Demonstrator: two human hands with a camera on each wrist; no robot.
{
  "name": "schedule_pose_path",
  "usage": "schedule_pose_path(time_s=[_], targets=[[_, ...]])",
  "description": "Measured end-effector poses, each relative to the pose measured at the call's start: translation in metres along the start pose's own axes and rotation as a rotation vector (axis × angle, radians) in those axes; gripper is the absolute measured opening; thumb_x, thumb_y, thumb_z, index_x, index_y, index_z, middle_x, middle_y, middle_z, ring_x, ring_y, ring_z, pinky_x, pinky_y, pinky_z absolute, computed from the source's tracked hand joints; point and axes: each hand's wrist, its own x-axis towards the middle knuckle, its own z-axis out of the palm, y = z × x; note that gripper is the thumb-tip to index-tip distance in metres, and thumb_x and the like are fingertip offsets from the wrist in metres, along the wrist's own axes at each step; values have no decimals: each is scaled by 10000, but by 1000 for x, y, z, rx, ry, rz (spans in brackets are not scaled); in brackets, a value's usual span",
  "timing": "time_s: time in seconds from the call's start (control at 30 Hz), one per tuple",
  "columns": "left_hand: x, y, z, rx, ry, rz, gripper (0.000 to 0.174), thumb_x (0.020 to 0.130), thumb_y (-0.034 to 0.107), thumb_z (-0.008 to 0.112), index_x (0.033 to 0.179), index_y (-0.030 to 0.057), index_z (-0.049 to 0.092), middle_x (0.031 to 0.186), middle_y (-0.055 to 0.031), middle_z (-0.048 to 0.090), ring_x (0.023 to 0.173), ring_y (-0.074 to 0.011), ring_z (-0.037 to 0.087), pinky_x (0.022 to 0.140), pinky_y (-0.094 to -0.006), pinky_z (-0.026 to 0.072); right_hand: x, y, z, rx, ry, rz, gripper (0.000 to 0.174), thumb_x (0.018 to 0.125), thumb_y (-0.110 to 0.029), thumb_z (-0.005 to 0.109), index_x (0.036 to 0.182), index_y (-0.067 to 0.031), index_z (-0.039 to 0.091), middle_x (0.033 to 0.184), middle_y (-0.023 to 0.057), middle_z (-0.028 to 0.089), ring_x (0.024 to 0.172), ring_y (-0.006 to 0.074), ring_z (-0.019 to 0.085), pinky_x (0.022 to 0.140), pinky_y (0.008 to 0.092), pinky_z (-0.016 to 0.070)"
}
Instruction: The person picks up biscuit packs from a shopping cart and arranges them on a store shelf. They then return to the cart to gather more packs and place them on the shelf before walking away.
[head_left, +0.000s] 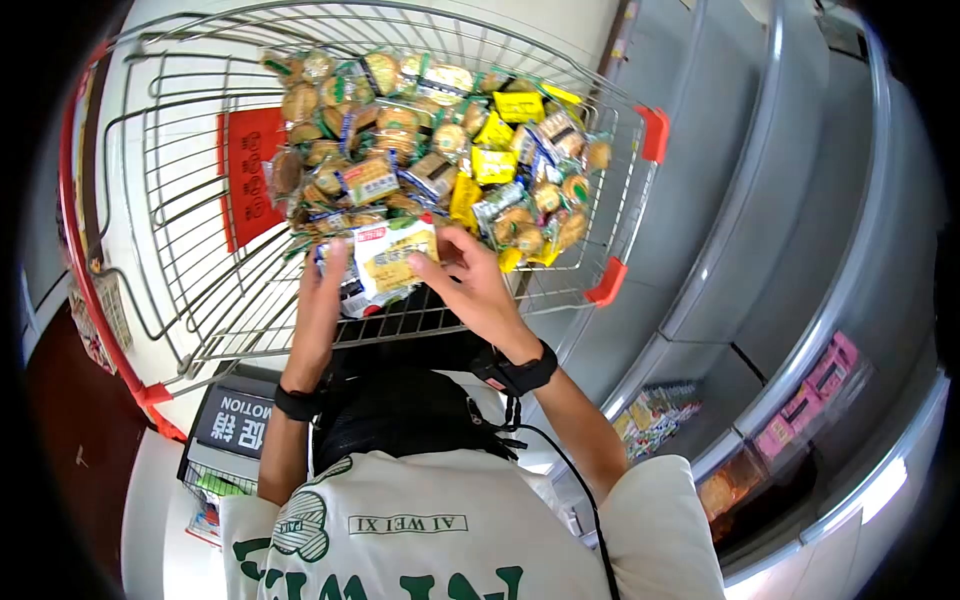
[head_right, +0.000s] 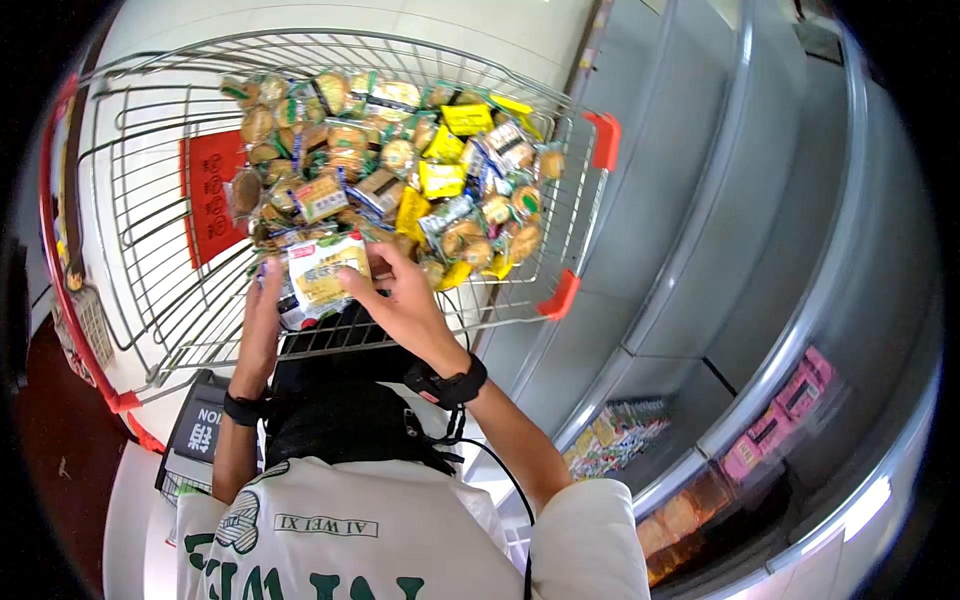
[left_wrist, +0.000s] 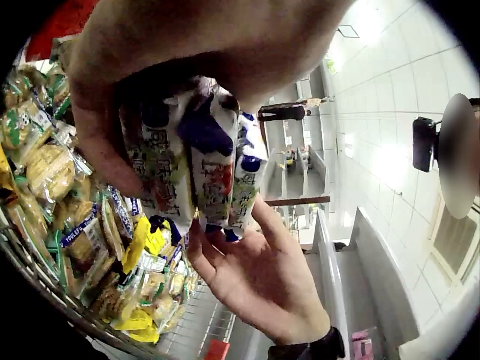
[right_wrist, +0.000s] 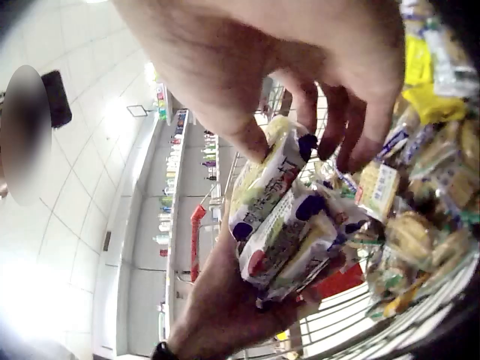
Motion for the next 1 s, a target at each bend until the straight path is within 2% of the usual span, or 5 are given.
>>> schedule_pose_path(time_s=[0.3,0.37,0.4,0.57,1.0], targets=[[-13,-1,23,150,-206,-34,745,965,406,722,1493,1,387,1380,-151,575,1169,-211,627,883,-352,570,-19,-10,4,-723,88,-357,414,1025,-226,580,1333,50,592,732,238,664,642,412,658,610,485,509],[-11,-2,5,41,-293,-185,766,947,306,751,1520,41,318,1375,-154,576,1124,-211,650,758,-340,595,-7,-20,-30,-607,-112,-35,250,1019,-224,586,1125,-38,715,772,213,679,671,392,668,615,471,509],[-19,1,2,101,-283,-215,796,939,269,765,1538,53,288,1368,-153,581,1163,-218,636,864,-350,583,-1,3,-43,-633,95,-329,186,991,-204,611,947,-67,730,786,195,685,676,373,674,602,466,504],[-32,1,5,220,-261,-24,793,916,219,796,1527,41,322,1353,-139,596,1229,-210,599,1035,-355,507,60,35,-151,-1333,234,-396,360,881,-111,718,1217,4,658,1164,193,698,1089,378,617,974,474,489],[-29,-9,9,82,-201,-135,801,898,303,822,1472,26,337,1232,-110,636,1030,-149,636,812,-282,560,40,7,-148,-1204,-5,-424,272,882,-57,713,1145,-37,648,1124,172,640,1098,378,602,950,477,469]])
